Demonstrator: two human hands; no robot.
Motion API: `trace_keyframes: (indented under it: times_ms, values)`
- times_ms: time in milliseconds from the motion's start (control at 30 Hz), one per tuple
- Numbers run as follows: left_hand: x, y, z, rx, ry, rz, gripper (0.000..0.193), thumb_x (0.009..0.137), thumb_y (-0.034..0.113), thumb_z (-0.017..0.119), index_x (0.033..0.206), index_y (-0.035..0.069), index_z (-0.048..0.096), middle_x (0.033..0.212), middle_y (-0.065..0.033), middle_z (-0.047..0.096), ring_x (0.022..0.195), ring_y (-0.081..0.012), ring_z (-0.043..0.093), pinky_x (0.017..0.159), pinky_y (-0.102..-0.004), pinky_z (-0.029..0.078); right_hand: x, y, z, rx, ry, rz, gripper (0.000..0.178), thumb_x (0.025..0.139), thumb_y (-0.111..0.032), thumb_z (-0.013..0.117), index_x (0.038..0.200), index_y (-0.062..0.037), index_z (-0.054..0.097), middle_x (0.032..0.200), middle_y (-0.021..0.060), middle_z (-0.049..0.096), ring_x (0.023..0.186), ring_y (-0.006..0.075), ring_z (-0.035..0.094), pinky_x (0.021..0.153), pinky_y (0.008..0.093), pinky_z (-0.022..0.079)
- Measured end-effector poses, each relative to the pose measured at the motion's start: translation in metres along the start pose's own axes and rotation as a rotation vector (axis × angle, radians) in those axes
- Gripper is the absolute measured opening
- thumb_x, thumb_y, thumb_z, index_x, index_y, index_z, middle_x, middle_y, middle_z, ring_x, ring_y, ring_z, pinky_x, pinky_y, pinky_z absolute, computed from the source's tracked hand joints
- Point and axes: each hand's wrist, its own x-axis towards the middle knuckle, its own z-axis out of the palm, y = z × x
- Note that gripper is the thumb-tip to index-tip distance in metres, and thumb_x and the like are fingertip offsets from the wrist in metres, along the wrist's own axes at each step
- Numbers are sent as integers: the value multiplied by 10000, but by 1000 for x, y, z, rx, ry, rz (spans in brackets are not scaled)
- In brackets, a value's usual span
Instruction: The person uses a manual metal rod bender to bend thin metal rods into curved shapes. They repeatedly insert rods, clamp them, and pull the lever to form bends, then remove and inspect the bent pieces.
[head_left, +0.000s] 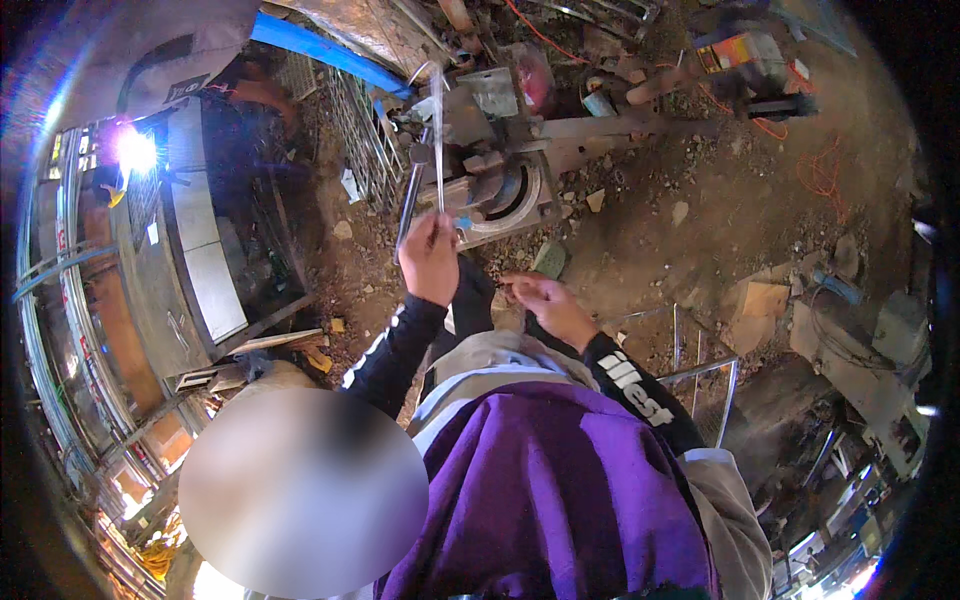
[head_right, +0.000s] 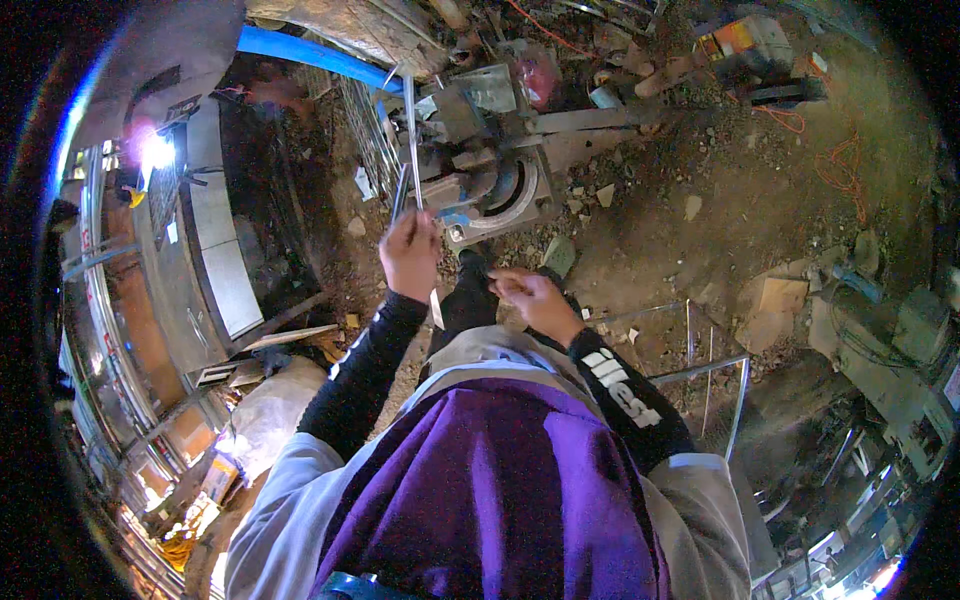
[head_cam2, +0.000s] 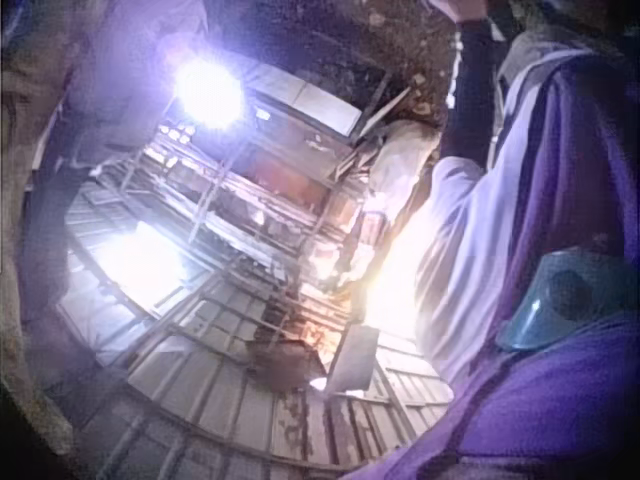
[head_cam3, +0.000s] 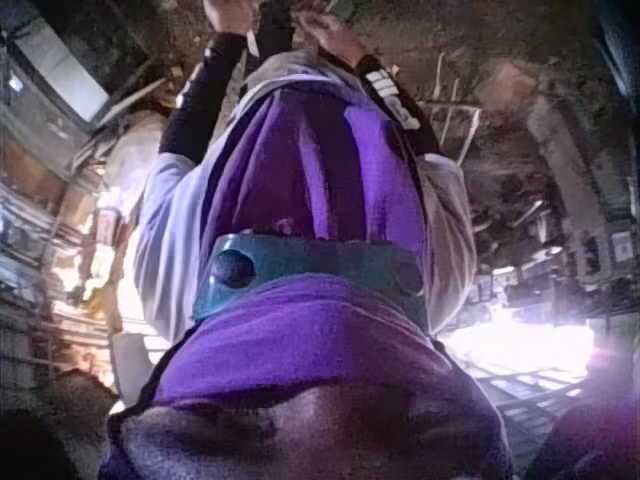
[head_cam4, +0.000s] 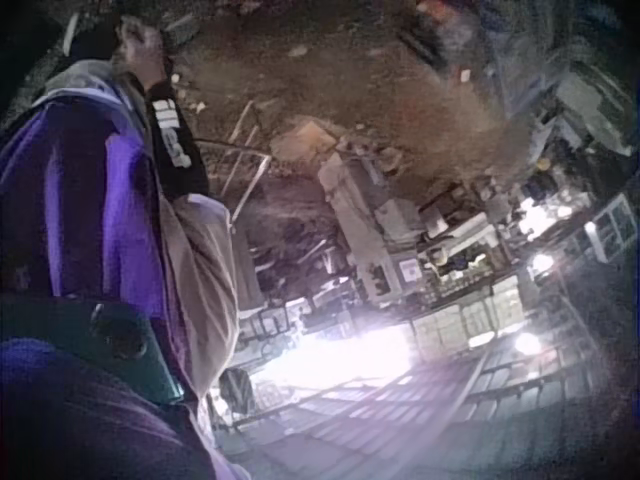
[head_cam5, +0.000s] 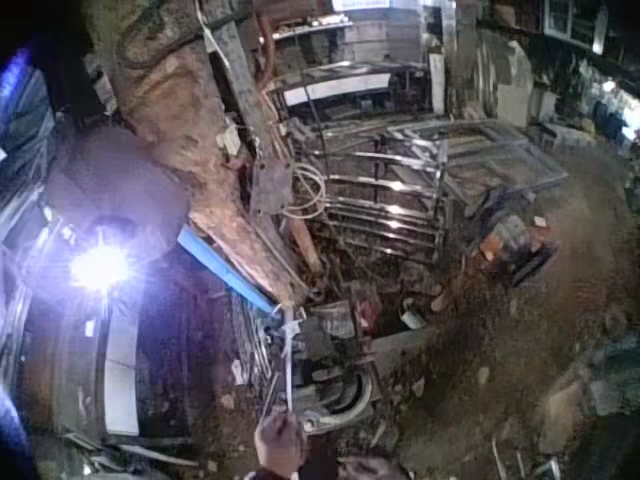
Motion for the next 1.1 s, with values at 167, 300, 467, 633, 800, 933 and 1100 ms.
trace_keyframes:
  times_ms: [167, 300, 467, 633, 800, 933, 1100]
  values:
    - [37, 88, 15, 119, -50, 412, 153, 1007, 134, 606, 984, 7, 688, 625, -32, 539, 558, -133, 418, 525, -300, 375, -22, 49, -98, -141, 375, 180, 423, 1016, -418, 604, 1252, -71, 661, 968, 51, 734, 881, 147, 670, 772, 303, 522]
    - [17, 48, -12, 616, -210, 454, 138, 917, 161, 678, 992, 49, 702, 723, -202, 577, 602, -383, 541, 552, -418, 422, -30, 65, -150, -238, 649, 229, 466, 1002, -447, 606, 1241, -52, 665, 976, 78, 734, 821, 129, 652, 704, 317, 504]
    - [-41, -37, -76, 670, -50, 413, 142, 906, 170, 676, 995, 91, 752, 737, -163, 633, 667, -360, 628, 607, -433, 480, -46, 53, -129, -204, 680, 253, 503, 988, -465, 594, 1226, -28, 670, 996, 120, 737, 823, 215, 683, 718, 405, 522]
    - [-2, -32, -158, 860, -64, 365, 149, 896, 169, 694, 999, 91, 767, 834, -147, 693, 758, -350, 666, 672, -429, 517, -60, 134, -136, -817, 537, 271, 396, 1000, -380, 596, 1139, -20, 685, 923, 135, 718, 852, 261, 689, 737, 389, 531]
    - [57, -20, -172, 851, -146, 479, 177, 900, 154, 685, 1047, 92, 762, 810, -141, 659, 811, -361, 642, 708, -448, 504, -89, 180, -168, -1067, 305, 198, 412, 982, -383, 576, 1169, -31, 683, 1025, 198, 715, 990, 412, 661, 855, 473, 516]
    - [59, -22, -161, 868, -229, 434, 216, 900, 137, 674, 1094, 74, 747, 821, -144, 642, 852, -359, 628, 740, -456, 495, -86, 121, -146, -1110, 399, 507, 389, 989, -356, 576, 1165, -26, 682, 1036, 191, 714, 967, 367, 668, 850, 454, 515]
    - [54, -30, -163, 814, -217, 542, 213, 894, 79, 653, 1089, 62, 738, 896, -161, 653, 840, -393, 602, 757, -467, 499, -86, 146, -164, -781, 624, 355, 381, 963, -384, 559, 1111, -56, 684, 986, 221, 699, 923, 406, 674, 815, 494, 528]
